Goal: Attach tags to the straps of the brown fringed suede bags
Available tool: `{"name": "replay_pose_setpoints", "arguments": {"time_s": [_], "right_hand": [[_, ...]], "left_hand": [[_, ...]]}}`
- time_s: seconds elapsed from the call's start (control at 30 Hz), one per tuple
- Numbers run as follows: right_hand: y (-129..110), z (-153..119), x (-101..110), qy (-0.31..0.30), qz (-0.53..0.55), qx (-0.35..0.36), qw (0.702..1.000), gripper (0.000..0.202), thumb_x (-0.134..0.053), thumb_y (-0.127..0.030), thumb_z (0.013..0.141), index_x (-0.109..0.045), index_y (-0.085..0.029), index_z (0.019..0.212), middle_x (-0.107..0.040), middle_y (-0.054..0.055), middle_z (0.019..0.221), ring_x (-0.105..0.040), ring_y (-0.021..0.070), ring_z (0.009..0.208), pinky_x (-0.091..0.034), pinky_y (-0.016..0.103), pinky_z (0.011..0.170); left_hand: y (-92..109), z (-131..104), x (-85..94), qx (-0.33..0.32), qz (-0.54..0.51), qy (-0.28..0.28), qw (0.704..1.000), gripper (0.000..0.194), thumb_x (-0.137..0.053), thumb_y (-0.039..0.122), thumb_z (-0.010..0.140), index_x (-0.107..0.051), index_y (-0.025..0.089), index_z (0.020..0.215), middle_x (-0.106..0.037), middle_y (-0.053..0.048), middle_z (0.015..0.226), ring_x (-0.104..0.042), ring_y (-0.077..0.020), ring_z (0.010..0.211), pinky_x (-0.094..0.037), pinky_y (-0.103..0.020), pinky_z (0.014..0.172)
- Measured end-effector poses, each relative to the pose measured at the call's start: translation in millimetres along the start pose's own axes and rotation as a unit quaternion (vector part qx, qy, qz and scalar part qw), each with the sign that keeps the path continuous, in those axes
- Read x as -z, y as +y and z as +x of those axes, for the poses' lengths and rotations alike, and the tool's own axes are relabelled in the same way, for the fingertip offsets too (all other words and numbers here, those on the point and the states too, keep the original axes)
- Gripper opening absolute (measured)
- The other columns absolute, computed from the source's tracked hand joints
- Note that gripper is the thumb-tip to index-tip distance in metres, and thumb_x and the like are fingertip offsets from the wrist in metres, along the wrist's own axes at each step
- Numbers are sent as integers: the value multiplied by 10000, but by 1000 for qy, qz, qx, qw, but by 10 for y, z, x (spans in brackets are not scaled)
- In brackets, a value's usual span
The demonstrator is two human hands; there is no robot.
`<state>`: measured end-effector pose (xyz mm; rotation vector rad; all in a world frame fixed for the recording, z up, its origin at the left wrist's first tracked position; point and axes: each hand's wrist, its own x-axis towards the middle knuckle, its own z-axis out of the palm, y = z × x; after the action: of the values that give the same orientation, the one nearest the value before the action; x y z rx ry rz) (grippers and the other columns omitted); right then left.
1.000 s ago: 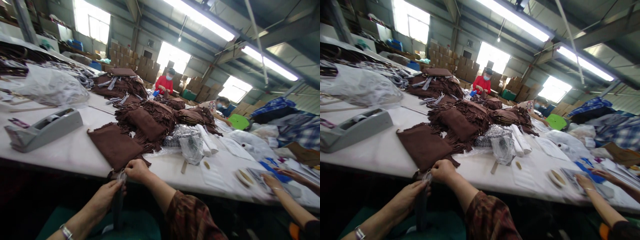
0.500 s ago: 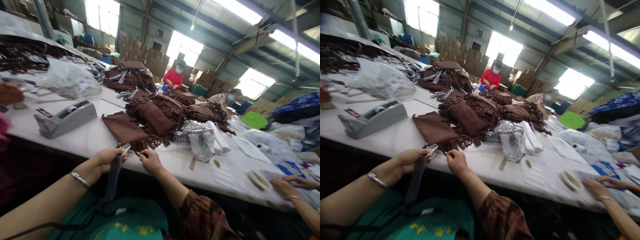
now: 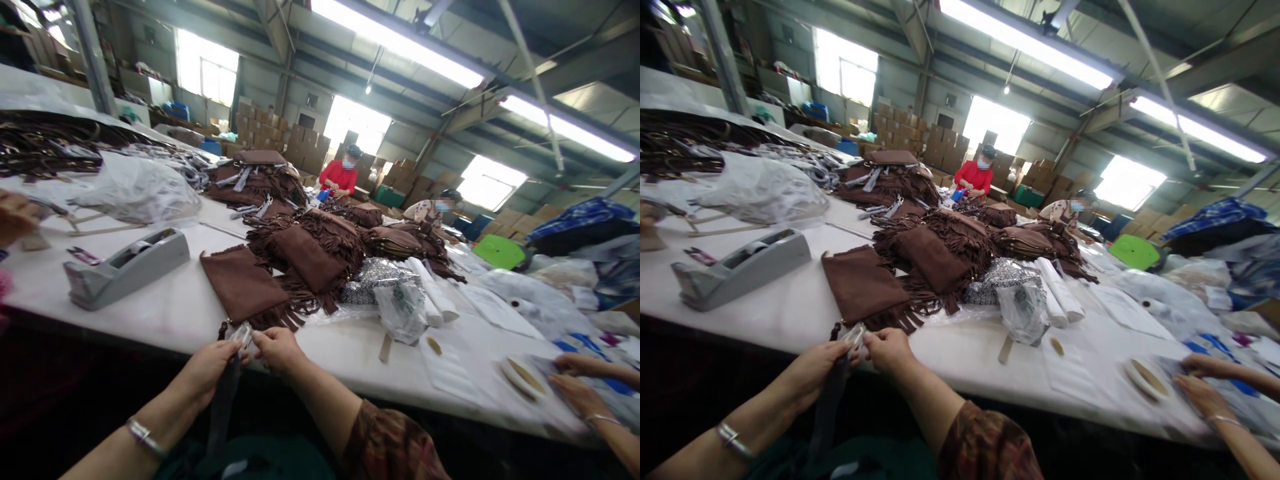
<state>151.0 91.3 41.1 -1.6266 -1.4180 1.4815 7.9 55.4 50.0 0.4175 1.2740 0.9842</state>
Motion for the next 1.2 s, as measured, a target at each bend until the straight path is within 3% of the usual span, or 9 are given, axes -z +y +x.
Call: {"name": "replay_pose_setpoints", "arguments": {"time_s": [0.1, 0.27, 0.37, 0.5, 0.8, 0.9, 1.0, 1.2], "right_hand": [[-49, 57, -68, -2, -15, -9, 1000, 280, -686, -324, 832, -664, -114, 648, -530, -13, 479, -394, 77, 395, -265, 202, 386], [-143, 112, -158, 18, -11, -31, 999, 134, -723, -118, 708, -649, -125, 596, -493, -41, 435, -382, 66, 370, -275, 184, 367], [-169, 129, -173, 21, 12, -42, 999, 188, -675, -63, 712, -596, -140, 560, -427, -69, 394, -341, 59, 333, -258, 180, 342], [-178, 118, -160, 6, 42, -61, 997, 247, -656, -99, 768, -552, -145, 549, -433, -64, 382, -344, 60, 308, -254, 169, 321], [-190, 76, -137, -13, 94, -67, 993, 286, -624, -107, 801, -507, -152, 544, -478, -47, 404, -380, 55, 304, -251, 157, 315], [-158, 86, -120, -21, 106, -68, 992, 268, -593, -101, 811, -510, -155, 562, -496, -43, 421, -393, 58, 306, -241, 160, 311], [-130, 93, -105, -28, 115, -66, 991, 253, -601, -130, 820, -510, -157, 585, -501, -50, 438, -400, 57, 310, -233, 158, 311], [-97, 99, -103, -31, 122, -54, 991, 258, -652, -189, 821, -516, -154, 605, -499, -58, 444, -398, 52, 310, -212, 155, 309]], "left_hand": [[-57, -52, -15, -14, -3, 11, 1000, 130, -635, 157, 859, -680, 83, 762, -704, -93, 626, -629, -140, 499, -463, -176, 434], [-144, -67, -11, -26, -22, 7, 999, 146, -758, 223, 763, -687, 101, 725, -692, -73, 605, -624, -147, 502, -471, -188, 437], [-198, -44, 21, -30, -24, 7, 999, 192, -803, 253, 711, -686, 101, 708, -685, -70, 601, -624, -148, 504, -474, -190, 438], [-213, -45, 38, -21, -27, -7, 999, 250, -831, 293, 681, -706, 96, 770, -703, -76, 650, -642, -150, 544, -489, -182, 456], [-139, -60, 89, 29, -36, -72, 996, 403, -666, 503, 864, -725, 108, 916, -728, -109, 755, -663, -169, 582, -505, -205, 454], [-213, -71, 156, 44, -21, -95, 994, 484, -759, 561, 764, -728, 106, 928, -734, -106, 772, -669, -170, 594, -503, -204, 457], [-305, -127, 207, 42, -21, -90, 995, 506, -891, 513, 620, -706, 129, 893, -733, -80, 759, -667, -162, 603, -543, -222, 524], [-399, -247, 262, 58, -36, -95, 993, 632, -944, 530, 504, -675, 149, 930, -692, -31, 738, -654, -153, 613, -565, -261, 574]]}}
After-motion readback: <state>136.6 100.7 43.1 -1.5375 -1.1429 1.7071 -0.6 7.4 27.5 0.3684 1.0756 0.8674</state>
